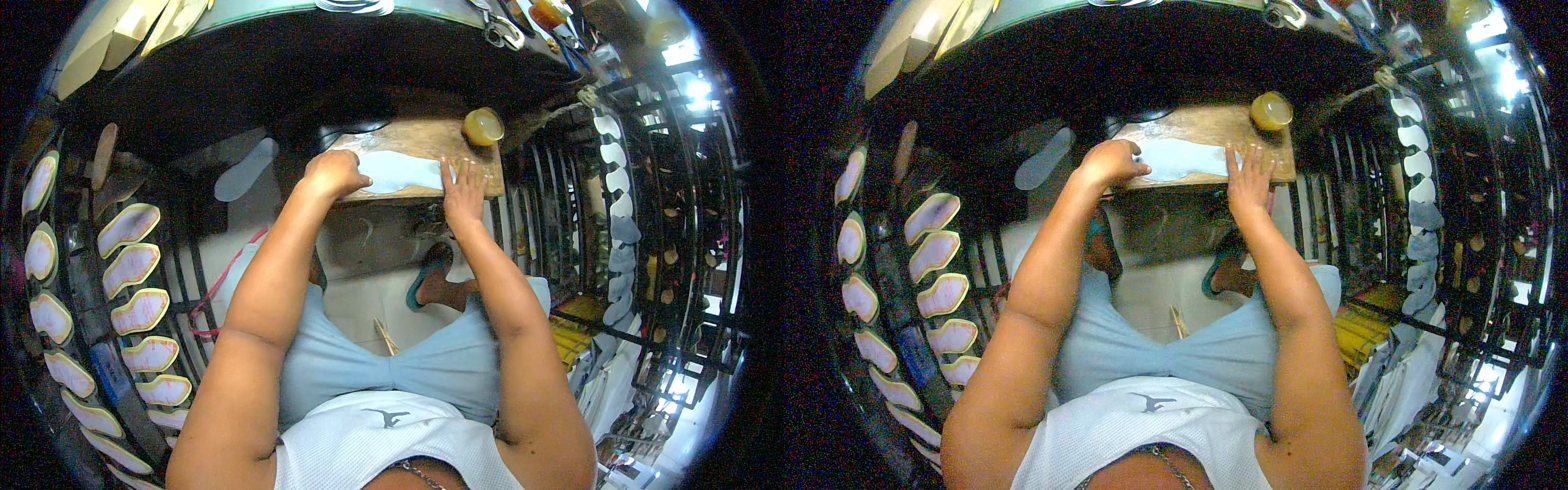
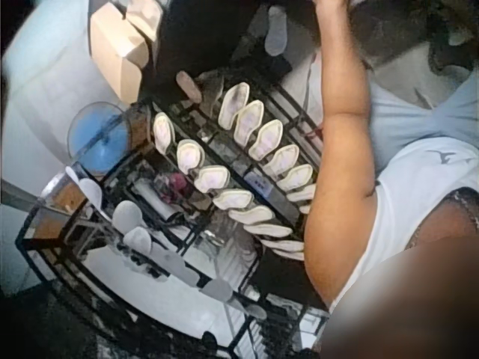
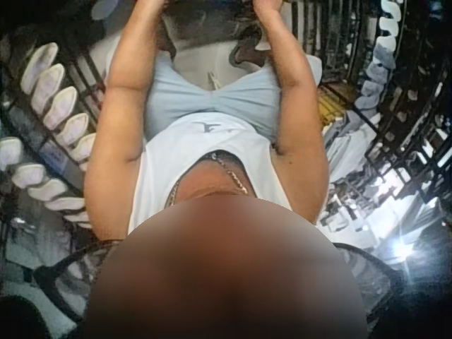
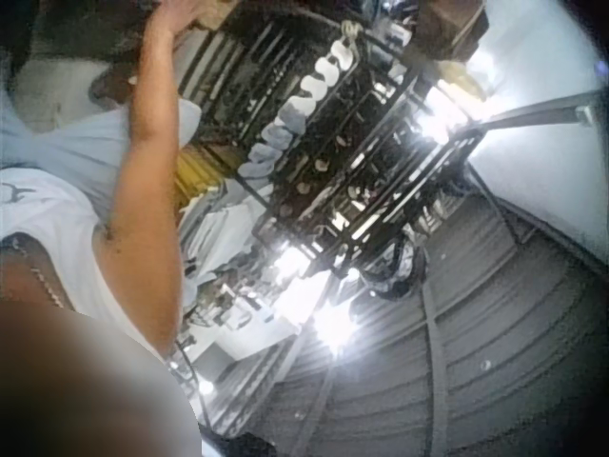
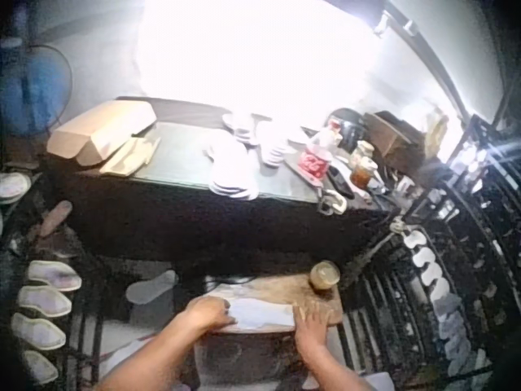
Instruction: The person sits on the floor and repeatedly rubs white shoe insoles on a wooden board using a small yellow tool. They pick up insoles from a nearby rack, rub them on the board, and place them back on the rack.
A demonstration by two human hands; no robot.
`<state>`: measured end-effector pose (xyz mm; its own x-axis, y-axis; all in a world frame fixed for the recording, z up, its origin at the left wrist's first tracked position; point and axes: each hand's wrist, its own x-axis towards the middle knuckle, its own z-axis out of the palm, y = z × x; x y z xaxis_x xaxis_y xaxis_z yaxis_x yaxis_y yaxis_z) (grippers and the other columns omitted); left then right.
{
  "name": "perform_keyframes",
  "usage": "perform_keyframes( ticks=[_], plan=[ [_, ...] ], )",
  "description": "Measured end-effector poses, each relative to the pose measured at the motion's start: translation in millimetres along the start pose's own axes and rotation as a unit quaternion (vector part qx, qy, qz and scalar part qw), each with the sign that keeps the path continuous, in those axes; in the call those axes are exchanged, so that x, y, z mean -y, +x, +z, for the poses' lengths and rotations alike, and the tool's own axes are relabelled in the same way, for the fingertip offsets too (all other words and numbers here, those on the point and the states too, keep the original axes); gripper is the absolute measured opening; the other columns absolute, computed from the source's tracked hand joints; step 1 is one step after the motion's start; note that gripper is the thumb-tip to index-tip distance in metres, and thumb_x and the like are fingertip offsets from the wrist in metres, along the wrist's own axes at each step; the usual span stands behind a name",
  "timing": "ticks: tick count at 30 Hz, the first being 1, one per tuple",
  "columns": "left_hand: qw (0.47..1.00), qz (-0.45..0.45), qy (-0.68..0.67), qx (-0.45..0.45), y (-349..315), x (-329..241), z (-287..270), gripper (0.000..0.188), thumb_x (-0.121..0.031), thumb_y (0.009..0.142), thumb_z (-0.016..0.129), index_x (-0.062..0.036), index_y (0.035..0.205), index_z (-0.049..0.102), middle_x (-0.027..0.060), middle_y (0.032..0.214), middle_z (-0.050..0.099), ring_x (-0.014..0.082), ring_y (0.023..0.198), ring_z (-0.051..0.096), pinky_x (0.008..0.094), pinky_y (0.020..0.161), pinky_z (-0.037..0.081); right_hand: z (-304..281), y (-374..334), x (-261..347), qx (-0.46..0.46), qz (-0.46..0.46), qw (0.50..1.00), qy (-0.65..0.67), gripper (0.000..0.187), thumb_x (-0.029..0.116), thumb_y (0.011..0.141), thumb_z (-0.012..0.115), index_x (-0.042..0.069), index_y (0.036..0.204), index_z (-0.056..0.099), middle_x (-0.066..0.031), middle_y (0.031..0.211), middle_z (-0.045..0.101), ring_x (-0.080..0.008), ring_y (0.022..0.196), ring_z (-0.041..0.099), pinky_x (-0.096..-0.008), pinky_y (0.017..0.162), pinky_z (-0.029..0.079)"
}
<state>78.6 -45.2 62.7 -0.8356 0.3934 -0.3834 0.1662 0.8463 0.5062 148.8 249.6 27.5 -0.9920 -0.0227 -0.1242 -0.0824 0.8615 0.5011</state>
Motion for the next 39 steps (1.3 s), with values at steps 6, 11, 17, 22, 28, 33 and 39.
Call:
perform_keyframes(
  ticks=[6, 11, 17, 22, 28, 33, 39],
  plan=[
    [0.999, -0.034, -0.015, -0.021, -0.6, -0.7, -11.8, 0.053, -0.05, 0.078, 0.073, -0.0055, 0.106, 0.075, 0.0182, 0.111, 0.072, 0.0346, 0.104, 0.069, 0.0439, 0.091, 0.054, -12.7, 8.9, 43.6, -0.046, -0.037, 0.998, 0.007, 0.068, 0.021, 0.096, 0.05, 0.019, 0.158, 0.023, -0.0248, 0.157, 0.033, -0.0387, 0.146, 0.031, -0.0648, 0.113, 0.023],
    [0.996, -0.078, -0.035, -0.016, -4.5, 2.8, -19.7, 0.054, -0.05, 0.078, 0.073, -0.0044, 0.107, 0.074, 0.0201, 0.113, 0.071, 0.0353, 0.107, 0.068, 0.0437, 0.093, 0.054, -35.3, 24.3, 80.9, -0.067, -0.06, 0.995, 0.031, 0.067, 0.02, 0.095, 0.051, 0.019, 0.158, 0.026, -0.0252, 0.156, 0.033, -0.0388, 0.147, 0.03, -0.0648, 0.112, 0.024],
    [0.989, -0.104, -0.074, -0.073, 1.1, 13.0, -24.6, 0.052, -0.047, 0.08, 0.072, -0.0044, 0.11, 0.074, 0.0221, 0.116, 0.069, 0.0365, 0.11, 0.067, 0.0448, 0.095, 0.053, -53.5, 22.9, 101.8, -0.07, -0.118, 0.987, 0.078, 0.071, 0.015, 0.096, 0.049, 0.029, 0.159, 0.02, -0.0244, 0.158, 0.03, -0.0377, 0.148, 0.026, -0.0627, 0.114, 0.024],
    [0.989, -0.092, -0.079, -0.084, 3.6, 15.7, -24.1, 0.053, -0.047, 0.08, 0.072, -0.0041, 0.11, 0.073, 0.023, 0.115, 0.069, 0.0374, 0.11, 0.067, 0.0453, 0.096, 0.053, -60.7, 13.1, 113.0, -0.069, -0.162, 0.977, 0.117, 0.071, 0.017, 0.097, 0.048, 0.037, 0.158, 0.019, -0.0249, 0.16, 0.026, -0.0391, 0.149, 0.025, -0.0661, 0.114, 0.02],
    [0.99, -0.084, -0.086, -0.076, 1.7, 12.8, -26.7, 0.059, -0.047, 0.079, 0.072, -0.0019, 0.117, 0.07, 0.024, 0.116, 0.069, 0.0378, 0.109, 0.066, 0.0444, 0.098, 0.051, -62.2, -18.3, 99.2, -0.08, -0.209, 0.965, 0.136, 0.075, 0.014, 0.093, 0.053, 0.037, 0.157, 0.022, -0.0209, 0.16, 0.028, -0.0393, 0.147, 0.028, -0.0658, 0.113, 0.023],
    [0.991, -0.074, -0.082, -0.072, 3.8, 9.9, -25.7, 0.06, -0.047, 0.08, 0.072, -0.0014, 0.119, 0.07, 0.0242, 0.116, 0.068, 0.0377, 0.109, 0.067, 0.0442, 0.098, 0.05, -43.0, -16.0, 63.6, -0.061, -0.096, 0.99, 0.078, 0.069, 0.016, 0.093, 0.053, 0.023, 0.157, 0.029, -0.0225, 0.156, 0.033, -0.0393, 0.147, 0.028, -0.0662, 0.112, 0.026],
    [0.993, -0.076, -0.078, -0.054, 7.1, 5.8, -20.8, 0.063, -0.049, 0.079, 0.072, -0.0012, 0.12, 0.069, 0.0238, 0.117, 0.068, 0.0374, 0.111, 0.066, 0.044, 0.099, 0.05, -34.3, -1.0, 75.1, -0.061, -0.09, 0.99, 0.085, 0.075, 0.013, 0.092, 0.053, 0.025, 0.159, 0.021, -0.0294, 0.154, 0.034, -0.0405, 0.146, 0.029, -0.0652, 0.112, 0.025]
  ],
)
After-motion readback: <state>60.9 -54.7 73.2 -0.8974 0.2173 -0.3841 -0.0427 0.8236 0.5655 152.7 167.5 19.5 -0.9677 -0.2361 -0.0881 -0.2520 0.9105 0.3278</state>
